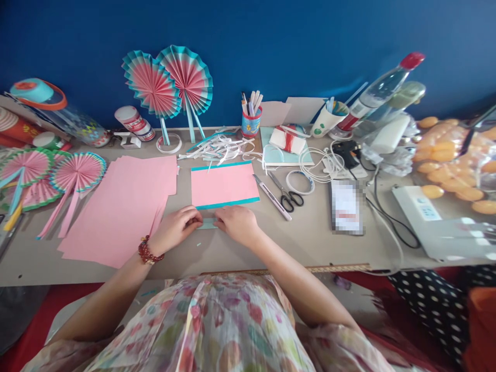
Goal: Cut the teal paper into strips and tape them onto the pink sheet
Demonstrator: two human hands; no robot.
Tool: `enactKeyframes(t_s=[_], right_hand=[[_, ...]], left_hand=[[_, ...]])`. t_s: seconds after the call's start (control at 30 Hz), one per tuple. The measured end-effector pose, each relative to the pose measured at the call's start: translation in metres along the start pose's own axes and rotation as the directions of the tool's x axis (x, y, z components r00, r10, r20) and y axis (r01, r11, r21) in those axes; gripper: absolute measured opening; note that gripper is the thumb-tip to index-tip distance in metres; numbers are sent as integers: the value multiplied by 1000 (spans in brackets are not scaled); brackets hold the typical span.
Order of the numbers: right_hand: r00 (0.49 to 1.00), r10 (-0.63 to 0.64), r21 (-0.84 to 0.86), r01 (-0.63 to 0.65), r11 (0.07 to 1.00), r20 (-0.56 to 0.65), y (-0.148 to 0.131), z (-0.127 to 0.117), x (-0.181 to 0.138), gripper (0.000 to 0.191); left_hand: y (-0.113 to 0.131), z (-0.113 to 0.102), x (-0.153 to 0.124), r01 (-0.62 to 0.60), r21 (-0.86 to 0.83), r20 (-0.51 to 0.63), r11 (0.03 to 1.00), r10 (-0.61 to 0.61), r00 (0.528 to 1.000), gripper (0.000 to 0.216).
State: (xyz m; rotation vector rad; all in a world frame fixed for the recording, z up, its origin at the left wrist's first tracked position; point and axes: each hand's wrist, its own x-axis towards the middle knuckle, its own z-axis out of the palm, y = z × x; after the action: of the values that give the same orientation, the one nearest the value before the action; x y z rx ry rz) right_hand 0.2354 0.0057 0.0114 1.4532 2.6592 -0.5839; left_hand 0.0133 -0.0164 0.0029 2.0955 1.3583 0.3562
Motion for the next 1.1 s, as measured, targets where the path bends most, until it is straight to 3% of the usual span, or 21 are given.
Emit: enactKeyframes(t_s=[1.1], right_hand=[[1000,-12,7,12,1000,21,-1,-1,0,16]], left_hand=[[-3,3,-2,-38,50,2,998,38,999,10]])
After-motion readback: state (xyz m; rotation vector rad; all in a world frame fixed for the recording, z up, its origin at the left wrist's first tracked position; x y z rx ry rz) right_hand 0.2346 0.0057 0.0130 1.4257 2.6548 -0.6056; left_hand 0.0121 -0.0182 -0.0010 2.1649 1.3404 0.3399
